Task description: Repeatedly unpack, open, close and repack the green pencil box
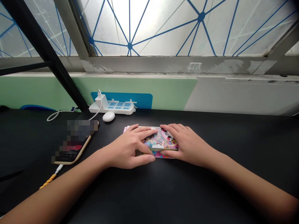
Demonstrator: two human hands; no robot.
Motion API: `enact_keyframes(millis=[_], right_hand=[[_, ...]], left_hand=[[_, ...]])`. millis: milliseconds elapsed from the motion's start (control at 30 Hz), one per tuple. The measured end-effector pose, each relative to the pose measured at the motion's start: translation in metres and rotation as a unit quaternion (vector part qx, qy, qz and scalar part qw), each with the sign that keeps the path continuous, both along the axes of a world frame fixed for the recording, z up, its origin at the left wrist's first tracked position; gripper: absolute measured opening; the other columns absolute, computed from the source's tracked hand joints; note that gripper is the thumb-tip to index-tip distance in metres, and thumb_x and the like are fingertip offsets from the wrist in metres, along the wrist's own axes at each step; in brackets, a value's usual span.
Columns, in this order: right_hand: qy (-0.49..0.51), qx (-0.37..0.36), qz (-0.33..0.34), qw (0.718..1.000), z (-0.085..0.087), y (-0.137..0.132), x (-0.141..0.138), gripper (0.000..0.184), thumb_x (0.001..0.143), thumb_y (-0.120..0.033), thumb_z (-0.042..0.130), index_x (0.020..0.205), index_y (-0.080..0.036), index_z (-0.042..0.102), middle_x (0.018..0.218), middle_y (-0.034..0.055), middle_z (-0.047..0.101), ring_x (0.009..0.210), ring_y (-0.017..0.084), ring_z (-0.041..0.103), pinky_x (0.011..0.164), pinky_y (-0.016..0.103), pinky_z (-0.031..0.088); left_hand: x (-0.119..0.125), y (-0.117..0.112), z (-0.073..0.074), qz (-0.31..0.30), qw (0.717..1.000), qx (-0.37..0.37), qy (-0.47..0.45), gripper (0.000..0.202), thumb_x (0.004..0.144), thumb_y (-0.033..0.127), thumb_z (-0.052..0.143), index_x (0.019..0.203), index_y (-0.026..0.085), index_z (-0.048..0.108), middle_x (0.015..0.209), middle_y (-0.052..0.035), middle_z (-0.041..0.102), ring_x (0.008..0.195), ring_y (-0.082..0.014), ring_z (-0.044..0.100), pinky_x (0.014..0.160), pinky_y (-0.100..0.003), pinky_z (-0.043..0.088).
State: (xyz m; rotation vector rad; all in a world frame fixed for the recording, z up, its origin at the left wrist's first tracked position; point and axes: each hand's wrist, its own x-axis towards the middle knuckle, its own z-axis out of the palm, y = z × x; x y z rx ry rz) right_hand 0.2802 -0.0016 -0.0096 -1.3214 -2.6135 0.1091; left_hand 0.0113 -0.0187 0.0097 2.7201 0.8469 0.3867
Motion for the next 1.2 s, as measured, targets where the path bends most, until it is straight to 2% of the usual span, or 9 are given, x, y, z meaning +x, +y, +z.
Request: enact_keyframes(millis=[100, 200, 267, 367, 467, 600, 767, 967, 1200], right_hand=[[-0.002, -0.004, 0.000, 1.000, 0.000, 0.001, 0.000, 0.078, 0.085, -0.061, 0.066, 0.149, -0.021, 0.045, 0.142, 0.0156, 0.060, 0.123, 0.036, 0.058, 0.098, 0.055, 0.048], [-0.002, -0.007, 0.000, 1.000, 0.001, 0.000, -0.001, 0.077, 0.086, -0.063, 0.065, 0.148, -0.022, 0.046, 0.142, 0.0154, 0.060, 0.123, 0.036, 0.058, 0.097, 0.055, 0.048], [0.000, -0.008, -0.001, 1.000, 0.001, 0.000, 0.000, 0.077, 0.085, -0.063, 0.065, 0.148, -0.022, 0.047, 0.141, 0.0156, 0.061, 0.123, 0.036, 0.058, 0.097, 0.056, 0.048], [0.005, -0.004, -0.001, 1.000, 0.001, 0.000, 0.000, 0.077, 0.085, -0.062, 0.067, 0.147, -0.022, 0.047, 0.140, 0.0159, 0.062, 0.121, 0.036, 0.059, 0.096, 0.056, 0.048], [0.018, 0.017, 0.005, 1.000, -0.002, 0.000, -0.001, 0.076, 0.082, -0.060, 0.072, 0.144, -0.023, 0.049, 0.137, 0.0152, 0.064, 0.119, 0.036, 0.060, 0.098, 0.054, 0.047], [0.037, 0.099, 0.014, 0.994, -0.004, -0.001, -0.005, 0.076, 0.080, -0.058, 0.075, 0.141, -0.020, 0.051, 0.131, 0.0165, 0.065, 0.117, 0.036, 0.061, 0.100, 0.052, 0.044], [0.002, 0.180, 0.022, 0.983, -0.001, -0.003, -0.005, 0.077, 0.083, -0.057, 0.071, 0.144, -0.017, 0.048, 0.128, 0.0205, 0.063, 0.113, 0.039, 0.058, 0.101, 0.056, 0.039], [0.075, 0.213, -0.003, 0.974, 0.000, -0.004, -0.004, 0.076, 0.082, -0.068, 0.070, 0.137, -0.020, 0.049, 0.125, 0.0181, 0.065, 0.116, 0.038, 0.060, 0.109, 0.058, 0.032], [0.126, 0.223, -0.054, 0.965, 0.006, -0.008, -0.007, 0.053, 0.086, -0.057, 0.073, 0.124, -0.025, 0.055, 0.112, 0.0118, 0.065, 0.102, 0.034, 0.061, 0.093, 0.050, 0.041]], left_hand=[[-0.001, 0.002, 0.000, 0.034, 0.996, -0.042, -0.071, 0.016, 0.096, 0.038, 0.064, 0.091, 0.029, 0.077, 0.156, -0.0031, 0.053, 0.140, -0.0310, 0.051, 0.119, -0.059, 0.027], [-0.001, 0.008, -0.003, 0.091, 0.984, -0.073, -0.138, 0.020, 0.097, 0.038, 0.062, 0.085, 0.022, 0.064, 0.141, -0.0069, 0.065, 0.128, -0.0279, 0.060, 0.113, -0.052, 0.039], [-0.003, 0.013, -0.005, 0.132, 0.979, -0.073, -0.136, 0.021, 0.094, 0.042, 0.065, 0.101, 0.022, 0.062, 0.138, -0.0099, 0.066, 0.126, -0.0291, 0.060, 0.109, -0.051, 0.043], [-0.010, 0.018, -0.006, 0.157, 0.981, -0.091, -0.074, 0.066, 0.087, 0.053, 0.072, 0.140, 0.023, 0.049, 0.147, -0.0137, 0.057, 0.131, -0.0335, 0.055, 0.109, -0.052, 0.044], [-0.015, 0.019, -0.004, 0.141, 0.985, -0.097, -0.031, 0.082, 0.082, 0.053, 0.077, 0.150, 0.025, 0.042, 0.149, -0.0132, 0.053, 0.133, -0.0344, 0.052, 0.109, -0.051, 0.045], [-0.014, 0.018, -0.004, 0.127, 0.991, -0.003, -0.040, 0.071, 0.078, 0.036, 0.081, 0.141, 0.025, 0.051, 0.137, -0.0113, 0.060, 0.124, -0.0318, 0.056, 0.105, -0.048, 0.047], [-0.011, 0.018, -0.010, 0.116, 0.984, 0.132, -0.040, 0.074, 0.077, 0.026, 0.079, 0.145, 0.024, 0.050, 0.136, -0.0136, 0.058, 0.121, -0.0321, 0.054, 0.105, -0.050, 0.046], [-0.008, 0.016, -0.015, 0.117, 0.969, 0.217, -0.030, 0.066, 0.080, 0.029, 0.077, 0.141, 0.022, 0.055, 0.138, -0.0171, 0.055, 0.123, -0.0359, 0.053, 0.105, -0.054, 0.045], [-0.005, 0.015, -0.016, 0.102, 0.955, 0.278, -0.036, 0.063, 0.083, 0.028, 0.075, 0.142, 0.024, 0.056, 0.139, -0.0176, 0.053, 0.123, -0.0361, 0.052, 0.107, -0.055, 0.043]])
